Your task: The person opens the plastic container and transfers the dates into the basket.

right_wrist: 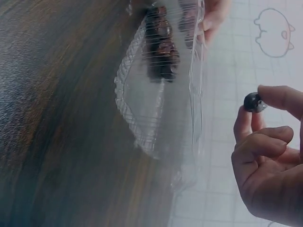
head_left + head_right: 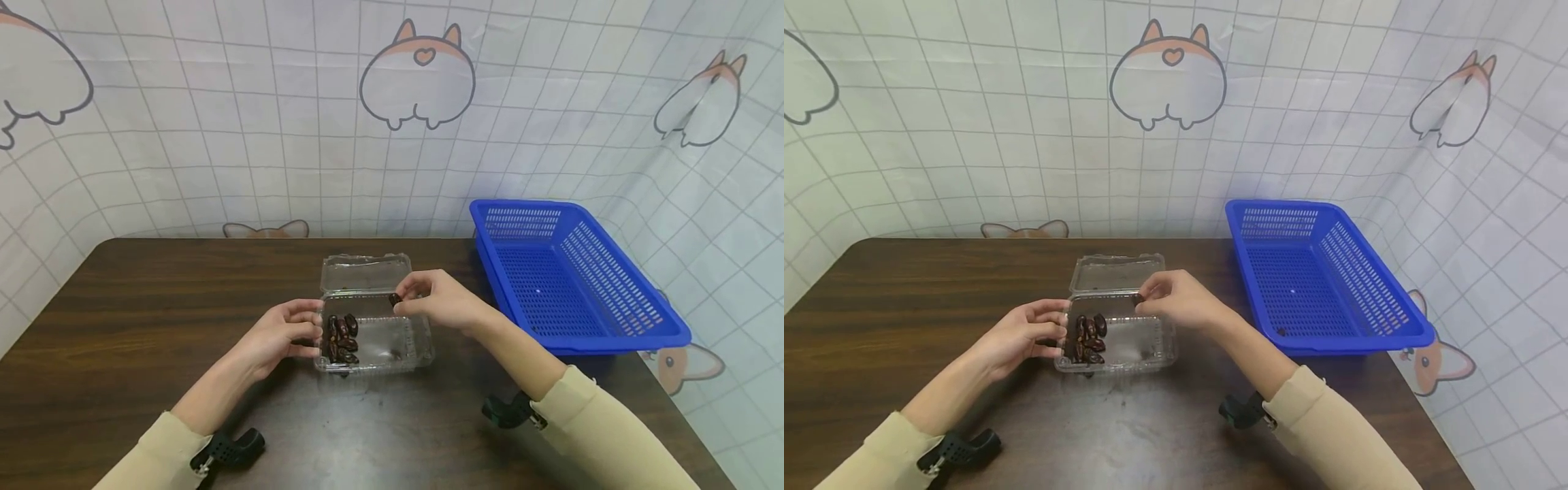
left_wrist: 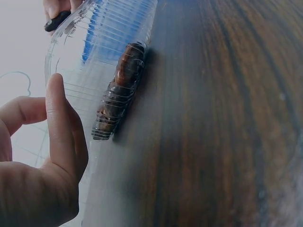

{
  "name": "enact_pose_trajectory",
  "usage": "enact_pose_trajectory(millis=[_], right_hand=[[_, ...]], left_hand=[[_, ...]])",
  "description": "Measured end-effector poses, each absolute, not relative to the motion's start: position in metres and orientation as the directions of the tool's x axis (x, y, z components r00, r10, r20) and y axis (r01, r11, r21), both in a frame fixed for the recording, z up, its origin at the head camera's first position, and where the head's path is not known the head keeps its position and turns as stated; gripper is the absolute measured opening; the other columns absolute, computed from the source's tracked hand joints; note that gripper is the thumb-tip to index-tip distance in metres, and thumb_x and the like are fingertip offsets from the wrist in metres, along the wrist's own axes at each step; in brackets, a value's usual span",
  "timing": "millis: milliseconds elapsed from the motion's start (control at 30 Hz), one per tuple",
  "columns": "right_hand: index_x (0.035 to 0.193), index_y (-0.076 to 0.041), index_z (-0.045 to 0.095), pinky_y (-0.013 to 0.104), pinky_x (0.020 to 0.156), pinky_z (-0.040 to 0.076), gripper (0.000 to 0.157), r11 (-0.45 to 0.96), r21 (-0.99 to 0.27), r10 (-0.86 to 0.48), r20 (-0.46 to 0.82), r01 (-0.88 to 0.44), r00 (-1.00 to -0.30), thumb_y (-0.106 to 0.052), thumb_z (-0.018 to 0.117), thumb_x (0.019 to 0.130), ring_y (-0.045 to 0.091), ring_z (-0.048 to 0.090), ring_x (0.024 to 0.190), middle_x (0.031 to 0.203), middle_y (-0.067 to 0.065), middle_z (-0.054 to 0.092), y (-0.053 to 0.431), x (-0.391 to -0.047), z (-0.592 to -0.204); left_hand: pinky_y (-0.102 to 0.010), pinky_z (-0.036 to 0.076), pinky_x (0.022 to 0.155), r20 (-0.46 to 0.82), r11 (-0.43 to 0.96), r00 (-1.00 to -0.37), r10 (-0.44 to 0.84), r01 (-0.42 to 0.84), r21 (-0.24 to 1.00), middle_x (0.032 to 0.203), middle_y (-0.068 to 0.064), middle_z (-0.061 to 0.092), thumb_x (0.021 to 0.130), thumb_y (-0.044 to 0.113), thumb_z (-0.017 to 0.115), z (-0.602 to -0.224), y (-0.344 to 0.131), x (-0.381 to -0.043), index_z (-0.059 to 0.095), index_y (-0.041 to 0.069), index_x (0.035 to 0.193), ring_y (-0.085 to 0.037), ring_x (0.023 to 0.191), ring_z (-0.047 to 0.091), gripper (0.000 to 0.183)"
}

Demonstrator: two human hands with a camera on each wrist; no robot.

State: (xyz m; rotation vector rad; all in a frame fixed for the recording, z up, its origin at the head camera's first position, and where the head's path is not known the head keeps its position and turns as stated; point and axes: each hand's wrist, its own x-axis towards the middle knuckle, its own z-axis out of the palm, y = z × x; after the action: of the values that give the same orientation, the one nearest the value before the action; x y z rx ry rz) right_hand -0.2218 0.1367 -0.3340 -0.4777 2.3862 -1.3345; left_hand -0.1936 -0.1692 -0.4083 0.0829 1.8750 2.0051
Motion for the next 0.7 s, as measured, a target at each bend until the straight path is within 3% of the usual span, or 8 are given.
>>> enact_pose_trajectory(millis=[167,333,567,700], right_hand=[[0.110,-0.009,0.068,0.029,0.053,0.040,0.022,0.462,-0.884,-0.430,-0.154,-0.070,-0.890,-0.019,0.076,0.092,0.019,0.048,0.069,0.102,0.008,0.064,0.147,-0.221,-0.334],[0.112,-0.009,0.067,0.028,0.054,0.041,0.024,0.457,-0.888,-0.396,-0.161,-0.042,-0.904,-0.021,0.076,0.093,0.023,0.055,0.082,0.105,0.009,0.064,0.157,-0.217,-0.331],[0.115,-0.005,0.063,0.024,0.051,0.036,0.026,0.423,-0.906,-0.376,-0.165,-0.011,-0.912,-0.018,0.074,0.095,0.014,0.039,0.061,0.107,0.011,0.061,0.170,-0.216,-0.327],[0.117,-0.006,0.063,0.025,0.054,0.039,0.027,0.434,-0.901,-0.364,-0.174,-0.002,-0.915,-0.020,0.074,0.096,0.019,0.047,0.073,0.111,0.011,0.061,0.177,-0.215,-0.325]], left_hand=[[-0.037,0.062,0.075,-0.218,-0.024,-0.923,0.319,-0.237,0.971,0.106,-0.009,0.057,0.096,-0.003,0.061,-0.410,-0.168,-0.194,0.039,-0.007,0.148,-0.020,0.087,0.063,0.057],[-0.037,0.063,0.075,-0.216,-0.020,-0.924,0.315,-0.234,0.972,0.106,-0.009,0.056,0.096,-0.002,0.061,-0.410,-0.167,-0.192,0.039,-0.007,0.149,-0.020,0.087,0.063,0.057],[-0.037,0.062,0.075,-0.210,-0.018,-0.925,0.315,-0.227,0.974,0.107,-0.009,0.056,0.096,-0.002,0.061,-0.409,-0.165,-0.192,0.038,-0.007,0.149,-0.020,0.088,0.062,0.058],[-0.037,0.062,0.075,-0.214,-0.012,-0.926,0.311,-0.228,0.974,0.107,-0.010,0.056,0.096,-0.001,0.061,-0.409,-0.164,-0.191,0.039,-0.007,0.149,-0.020,0.088,0.062,0.058]])
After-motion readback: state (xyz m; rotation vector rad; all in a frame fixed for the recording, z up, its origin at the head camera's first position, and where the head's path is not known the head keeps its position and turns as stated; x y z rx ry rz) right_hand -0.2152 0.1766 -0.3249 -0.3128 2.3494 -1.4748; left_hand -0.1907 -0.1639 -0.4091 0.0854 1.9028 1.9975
